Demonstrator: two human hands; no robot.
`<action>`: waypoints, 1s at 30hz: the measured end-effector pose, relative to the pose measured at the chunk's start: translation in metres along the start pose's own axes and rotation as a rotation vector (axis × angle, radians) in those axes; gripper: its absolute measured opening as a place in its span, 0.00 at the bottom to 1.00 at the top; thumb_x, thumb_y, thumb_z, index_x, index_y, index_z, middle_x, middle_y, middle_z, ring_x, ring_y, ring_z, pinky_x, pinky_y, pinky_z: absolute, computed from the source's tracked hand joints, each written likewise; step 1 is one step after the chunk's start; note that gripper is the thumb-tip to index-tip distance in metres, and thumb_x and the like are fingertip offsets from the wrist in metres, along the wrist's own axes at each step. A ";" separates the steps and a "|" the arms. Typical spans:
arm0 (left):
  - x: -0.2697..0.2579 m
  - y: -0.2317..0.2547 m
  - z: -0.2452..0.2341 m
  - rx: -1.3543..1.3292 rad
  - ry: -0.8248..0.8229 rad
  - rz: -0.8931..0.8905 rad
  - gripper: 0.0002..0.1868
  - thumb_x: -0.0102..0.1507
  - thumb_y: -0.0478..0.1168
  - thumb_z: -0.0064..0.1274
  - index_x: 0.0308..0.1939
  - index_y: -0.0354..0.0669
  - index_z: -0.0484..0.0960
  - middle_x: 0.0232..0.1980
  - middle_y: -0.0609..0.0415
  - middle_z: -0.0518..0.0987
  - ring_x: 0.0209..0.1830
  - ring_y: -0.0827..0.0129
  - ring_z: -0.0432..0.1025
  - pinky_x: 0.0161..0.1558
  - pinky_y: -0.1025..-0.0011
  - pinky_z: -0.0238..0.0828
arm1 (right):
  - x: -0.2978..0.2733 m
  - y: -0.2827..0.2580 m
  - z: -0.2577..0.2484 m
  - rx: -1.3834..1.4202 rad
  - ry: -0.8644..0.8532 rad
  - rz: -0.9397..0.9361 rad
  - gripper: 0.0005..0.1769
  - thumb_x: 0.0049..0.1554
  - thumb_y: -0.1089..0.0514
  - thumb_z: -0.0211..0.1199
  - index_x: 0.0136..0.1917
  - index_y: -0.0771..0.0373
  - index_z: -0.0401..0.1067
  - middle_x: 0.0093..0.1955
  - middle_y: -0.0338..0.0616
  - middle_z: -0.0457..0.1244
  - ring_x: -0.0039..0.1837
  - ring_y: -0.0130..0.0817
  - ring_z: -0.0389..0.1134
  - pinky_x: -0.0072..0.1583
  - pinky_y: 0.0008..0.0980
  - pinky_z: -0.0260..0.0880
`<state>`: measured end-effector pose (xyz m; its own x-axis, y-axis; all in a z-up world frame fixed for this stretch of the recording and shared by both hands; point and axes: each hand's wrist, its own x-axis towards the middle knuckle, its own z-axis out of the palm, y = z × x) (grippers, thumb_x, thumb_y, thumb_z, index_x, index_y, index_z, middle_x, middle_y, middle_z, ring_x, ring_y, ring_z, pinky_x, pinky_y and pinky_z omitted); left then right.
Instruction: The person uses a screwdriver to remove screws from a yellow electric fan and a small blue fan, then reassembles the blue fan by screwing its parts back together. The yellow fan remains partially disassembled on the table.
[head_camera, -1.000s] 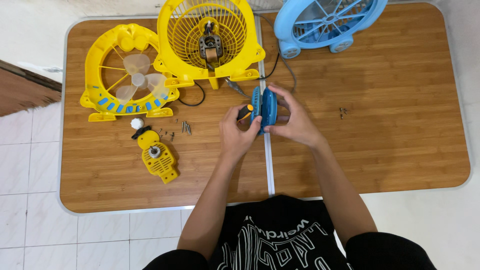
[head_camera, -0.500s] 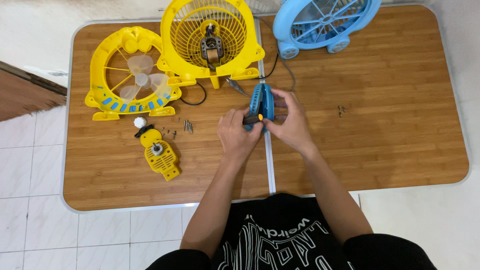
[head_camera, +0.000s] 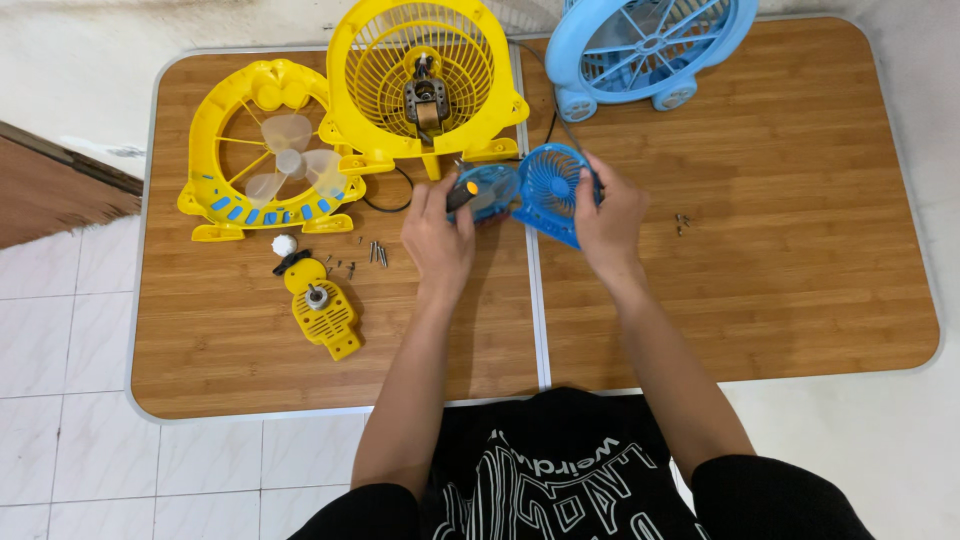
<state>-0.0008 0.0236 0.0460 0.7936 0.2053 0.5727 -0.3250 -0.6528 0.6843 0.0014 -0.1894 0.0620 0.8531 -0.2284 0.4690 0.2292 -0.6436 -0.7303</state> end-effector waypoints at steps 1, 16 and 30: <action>0.003 0.000 -0.002 -0.003 -0.008 -0.021 0.17 0.59 0.30 0.60 0.52 0.41 0.83 0.44 0.45 0.77 0.41 0.50 0.76 0.43 0.59 0.74 | 0.002 0.003 0.000 0.012 0.013 -0.008 0.13 0.65 0.62 0.59 0.60 0.69 0.76 0.46 0.56 0.71 0.47 0.41 0.75 0.50 0.36 0.72; 0.007 -0.002 0.011 0.019 -0.246 -0.136 0.09 0.59 0.31 0.57 0.44 0.41 0.83 0.44 0.46 0.80 0.43 0.45 0.76 0.42 0.53 0.71 | 0.002 0.053 -0.015 -0.011 0.044 0.065 0.09 0.67 0.64 0.57 0.56 0.71 0.75 0.46 0.55 0.71 0.47 0.41 0.73 0.51 0.36 0.70; 0.002 -0.027 0.051 0.117 -0.433 -0.189 0.08 0.61 0.35 0.55 0.44 0.43 0.84 0.44 0.44 0.82 0.44 0.41 0.76 0.43 0.48 0.71 | -0.009 0.105 -0.007 -0.049 -0.007 0.226 0.08 0.64 0.65 0.59 0.53 0.70 0.76 0.44 0.52 0.71 0.46 0.38 0.73 0.51 0.36 0.71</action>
<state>0.0357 0.0042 0.0059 0.9824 0.0224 0.1857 -0.1139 -0.7159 0.6889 0.0147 -0.2595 -0.0154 0.8834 -0.3656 0.2931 0.0093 -0.6117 -0.7910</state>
